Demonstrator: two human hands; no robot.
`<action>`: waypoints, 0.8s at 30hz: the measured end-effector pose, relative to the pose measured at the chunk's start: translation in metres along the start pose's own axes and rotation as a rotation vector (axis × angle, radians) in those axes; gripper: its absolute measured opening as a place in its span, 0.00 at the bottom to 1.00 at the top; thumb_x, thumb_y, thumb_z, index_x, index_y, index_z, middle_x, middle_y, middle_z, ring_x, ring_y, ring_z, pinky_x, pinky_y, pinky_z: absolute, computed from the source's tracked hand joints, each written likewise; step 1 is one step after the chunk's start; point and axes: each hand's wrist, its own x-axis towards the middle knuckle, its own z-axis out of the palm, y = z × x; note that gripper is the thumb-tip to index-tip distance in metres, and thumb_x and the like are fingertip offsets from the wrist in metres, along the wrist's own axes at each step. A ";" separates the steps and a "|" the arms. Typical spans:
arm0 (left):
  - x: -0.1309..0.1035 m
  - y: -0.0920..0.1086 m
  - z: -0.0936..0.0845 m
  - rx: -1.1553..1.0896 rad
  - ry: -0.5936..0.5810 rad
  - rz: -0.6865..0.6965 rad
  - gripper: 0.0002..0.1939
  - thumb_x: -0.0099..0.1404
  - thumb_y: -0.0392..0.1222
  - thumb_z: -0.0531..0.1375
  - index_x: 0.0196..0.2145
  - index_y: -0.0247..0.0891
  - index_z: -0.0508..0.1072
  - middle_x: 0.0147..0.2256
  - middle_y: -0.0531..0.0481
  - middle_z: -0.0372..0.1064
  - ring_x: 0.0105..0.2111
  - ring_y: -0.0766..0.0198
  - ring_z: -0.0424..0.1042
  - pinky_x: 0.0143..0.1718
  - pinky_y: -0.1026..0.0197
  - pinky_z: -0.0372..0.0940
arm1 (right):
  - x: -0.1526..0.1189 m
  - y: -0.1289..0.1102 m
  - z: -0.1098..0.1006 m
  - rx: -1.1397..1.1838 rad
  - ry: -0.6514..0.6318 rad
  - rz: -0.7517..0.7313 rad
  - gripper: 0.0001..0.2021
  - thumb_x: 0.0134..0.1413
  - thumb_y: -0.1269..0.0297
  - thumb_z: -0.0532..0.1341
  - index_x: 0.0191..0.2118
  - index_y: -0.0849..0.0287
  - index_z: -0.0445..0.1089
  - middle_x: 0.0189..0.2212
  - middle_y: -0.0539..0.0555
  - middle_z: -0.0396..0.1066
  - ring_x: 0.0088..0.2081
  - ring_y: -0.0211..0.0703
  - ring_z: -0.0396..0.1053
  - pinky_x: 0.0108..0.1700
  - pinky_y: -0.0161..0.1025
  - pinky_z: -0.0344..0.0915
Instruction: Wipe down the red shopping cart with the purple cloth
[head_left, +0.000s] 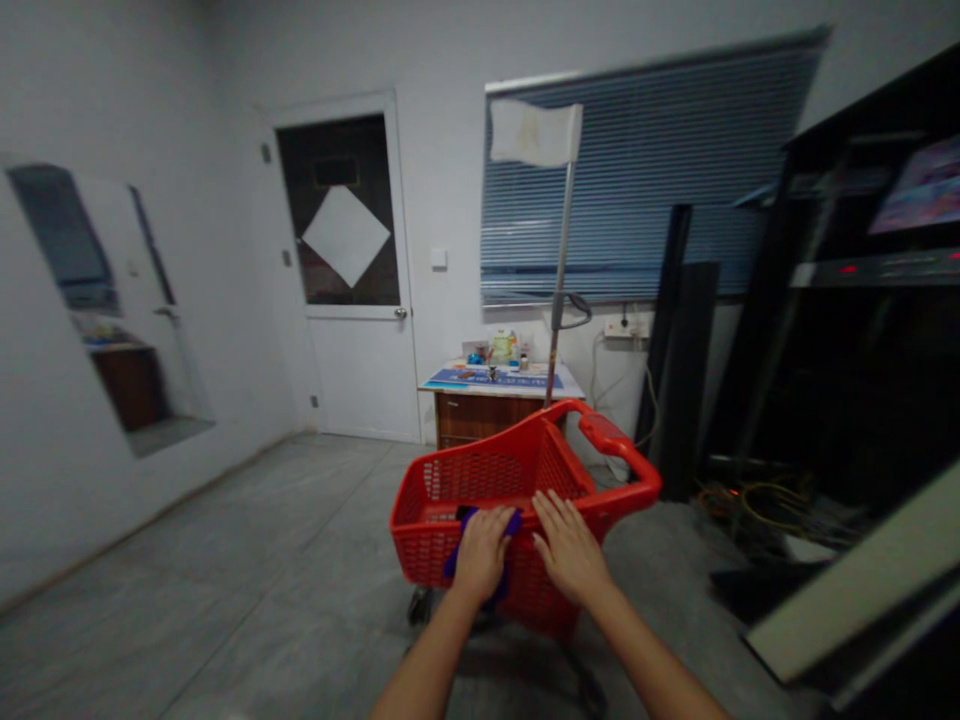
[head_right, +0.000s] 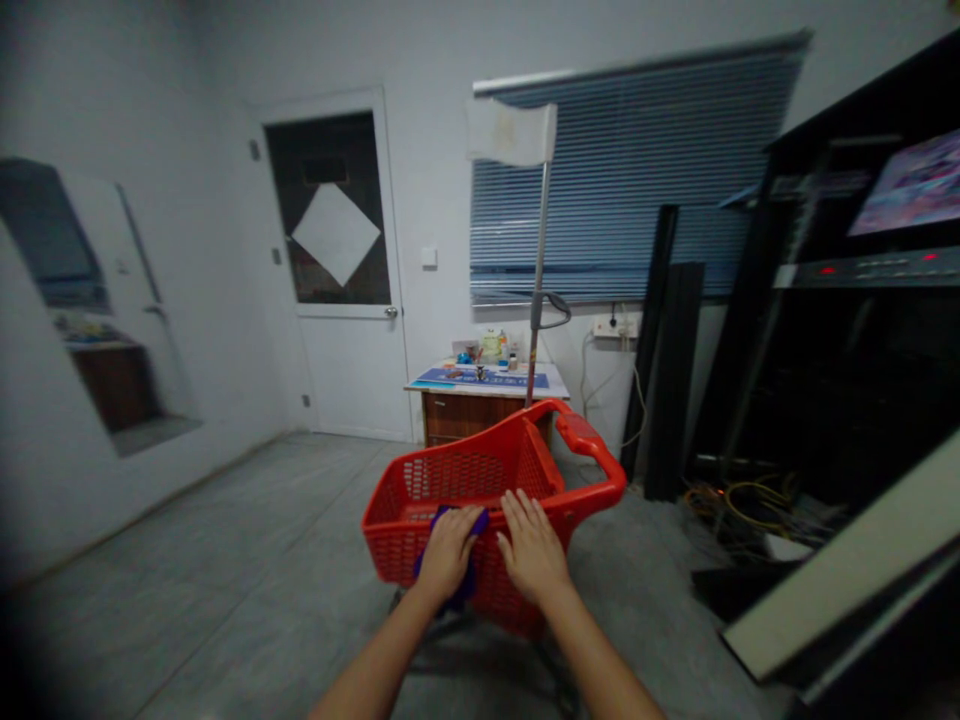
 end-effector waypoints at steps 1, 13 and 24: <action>-0.001 -0.001 -0.001 0.000 -0.002 -0.006 0.25 0.67 0.31 0.52 0.60 0.45 0.63 0.57 0.48 0.66 0.57 0.58 0.63 0.62 0.46 0.54 | -0.001 0.003 -0.001 -0.013 0.021 0.012 0.28 0.63 0.57 0.48 0.66 0.61 0.53 0.66 0.54 0.53 0.67 0.46 0.45 0.67 0.49 0.42; 0.015 0.031 0.010 -0.006 -0.013 0.038 0.26 0.68 0.33 0.54 0.62 0.44 0.59 0.60 0.48 0.62 0.60 0.58 0.60 0.63 0.45 0.53 | -0.005 0.024 -0.010 -0.036 0.130 0.113 0.26 0.63 0.57 0.48 0.63 0.61 0.58 0.62 0.56 0.60 0.66 0.52 0.46 0.66 0.54 0.41; 0.008 0.018 0.008 0.033 -0.011 0.081 0.28 0.67 0.30 0.52 0.63 0.45 0.57 0.62 0.48 0.59 0.61 0.58 0.59 0.63 0.45 0.53 | -0.007 0.022 -0.011 -0.032 0.140 0.103 0.24 0.63 0.60 0.49 0.61 0.63 0.61 0.61 0.56 0.61 0.65 0.52 0.48 0.66 0.52 0.41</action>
